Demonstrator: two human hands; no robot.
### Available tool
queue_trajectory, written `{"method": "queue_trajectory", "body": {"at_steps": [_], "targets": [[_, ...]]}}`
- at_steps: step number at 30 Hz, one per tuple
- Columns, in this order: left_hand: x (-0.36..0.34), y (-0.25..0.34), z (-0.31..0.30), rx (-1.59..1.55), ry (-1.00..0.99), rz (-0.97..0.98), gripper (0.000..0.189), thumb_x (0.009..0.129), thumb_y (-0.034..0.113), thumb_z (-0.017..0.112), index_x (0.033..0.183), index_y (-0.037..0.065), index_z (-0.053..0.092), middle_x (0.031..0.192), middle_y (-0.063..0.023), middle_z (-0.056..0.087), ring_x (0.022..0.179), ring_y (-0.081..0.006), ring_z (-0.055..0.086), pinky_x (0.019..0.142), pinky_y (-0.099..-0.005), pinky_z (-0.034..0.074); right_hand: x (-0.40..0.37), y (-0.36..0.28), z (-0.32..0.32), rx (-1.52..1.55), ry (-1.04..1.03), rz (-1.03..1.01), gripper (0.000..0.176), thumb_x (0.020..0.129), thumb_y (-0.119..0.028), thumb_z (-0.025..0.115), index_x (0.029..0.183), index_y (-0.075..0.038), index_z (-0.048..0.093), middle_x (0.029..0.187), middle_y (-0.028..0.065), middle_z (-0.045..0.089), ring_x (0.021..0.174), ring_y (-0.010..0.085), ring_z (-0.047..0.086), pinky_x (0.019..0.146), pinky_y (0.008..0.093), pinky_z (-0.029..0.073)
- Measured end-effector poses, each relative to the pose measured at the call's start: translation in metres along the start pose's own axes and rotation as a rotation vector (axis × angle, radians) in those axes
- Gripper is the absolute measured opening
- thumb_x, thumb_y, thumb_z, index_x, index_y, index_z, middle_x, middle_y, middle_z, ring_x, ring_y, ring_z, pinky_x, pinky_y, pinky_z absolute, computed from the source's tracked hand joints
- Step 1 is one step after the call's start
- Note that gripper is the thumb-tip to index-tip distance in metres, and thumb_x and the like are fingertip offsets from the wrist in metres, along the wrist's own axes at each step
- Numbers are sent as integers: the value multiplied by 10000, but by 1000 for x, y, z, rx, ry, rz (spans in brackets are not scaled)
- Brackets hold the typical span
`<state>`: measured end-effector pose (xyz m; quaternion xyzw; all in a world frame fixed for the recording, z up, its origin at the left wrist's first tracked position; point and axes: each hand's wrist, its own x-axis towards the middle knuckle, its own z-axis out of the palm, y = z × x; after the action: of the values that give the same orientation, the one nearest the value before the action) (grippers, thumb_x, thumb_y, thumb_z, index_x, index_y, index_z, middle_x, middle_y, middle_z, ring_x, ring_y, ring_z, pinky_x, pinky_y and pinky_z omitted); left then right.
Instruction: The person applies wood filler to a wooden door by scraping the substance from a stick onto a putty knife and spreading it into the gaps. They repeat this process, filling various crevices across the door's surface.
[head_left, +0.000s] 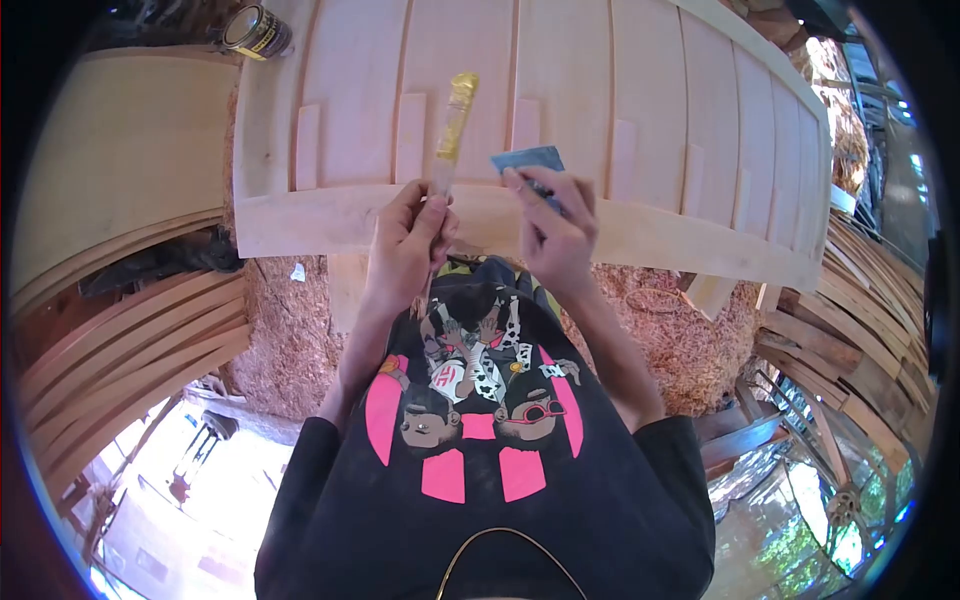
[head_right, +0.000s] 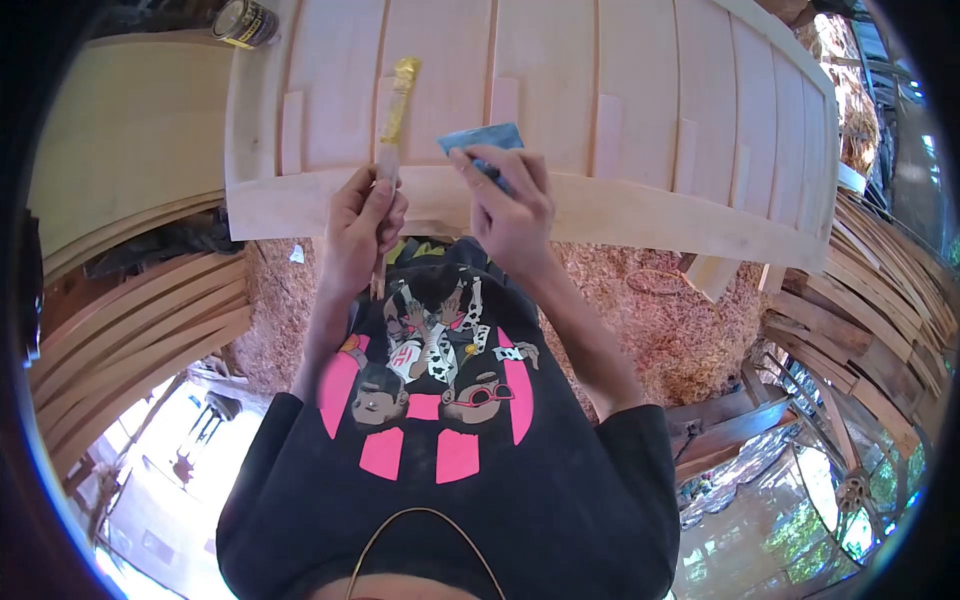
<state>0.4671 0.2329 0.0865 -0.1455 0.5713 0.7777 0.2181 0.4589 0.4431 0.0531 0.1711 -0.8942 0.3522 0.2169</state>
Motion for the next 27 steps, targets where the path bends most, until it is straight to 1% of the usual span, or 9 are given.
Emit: {"method": "queue_trajectory", "body": {"at_steps": [6,10,12,17,19,20,22,23,27], "targets": [[15,-5,8,509,71,209,184,1096,163,529,1130,1,608,736,5,583,579,-51,483,524,-241,379,42,-43,-38,54,-108,180,461,773,73,653,1190,-84,770,1138,46,723,962,284,636,814,387,549],[18,-7,9,589,52,257,164,1085,134,536,1126,-4,616,728,-11,602,624,-71,527,563,-263,409,38,-57,-38,-35,-172,228,451,796,46,649,1217,-81,751,1157,42,712,972,294,643,810,406,564],[23,-10,9,617,-18,240,164,1063,119,543,1153,-4,603,730,-103,650,646,-208,640,618,-360,483,35,-61,-33,-82,-189,264,441,805,34,646,1217,-82,750,1166,40,708,974,297,644,811,409,567],[31,-14,6,692,-28,274,170,1061,136,542,1145,3,607,734,-121,652,658,-238,649,631,-378,487,25,-52,-28,-143,-226,373,446,819,19,625,1236,-85,745,1151,57,715,1026,318,648,833,407,569],[34,-10,6,674,1,229,172,1062,147,538,1122,4,613,731,-103,656,652,-209,636,623,-359,479,13,-28,-32,244,-250,501,469,827,30,613,1275,-49,723,1155,90,738,1044,288,691,861,375,579],[35,-10,4,667,-20,236,172,1062,147,538,1122,4,613,731,-103,656,652,-209,636,623,-359,479,8,-18,-37,225,-239,506,469,827,30,613,1275,-49,723,1155,90,738,1044,288,691,861,375,579],[37,-13,-6,534,-6,210,169,1065,139,535,1131,6,618,722,-69,645,640,-150,600,605,-326,461,-5,3,-48,864,-175,1122,470,802,78,555,1241,39,718,1176,173,742,1037,258,729,941,366,585],[38,-17,-13,506,-4,204,169,1068,134,541,1136,2,622,708,-30,619,624,-89,543,571,-286,427,-20,22,-48,1157,25,1149,471,799,63,620,1266,88,679,1163,194,738,1015,275,745,968,393,602],[32,-23,-47,479,67,180,186,1078,134,543,1145,-21,619,716,-1,589,590,-50,481,528,-246,378,-45,77,-75,1214,238,1079,430,850,72,645,1278,89,672,1144,183,745,1015,252,744,950,395,621]]}}
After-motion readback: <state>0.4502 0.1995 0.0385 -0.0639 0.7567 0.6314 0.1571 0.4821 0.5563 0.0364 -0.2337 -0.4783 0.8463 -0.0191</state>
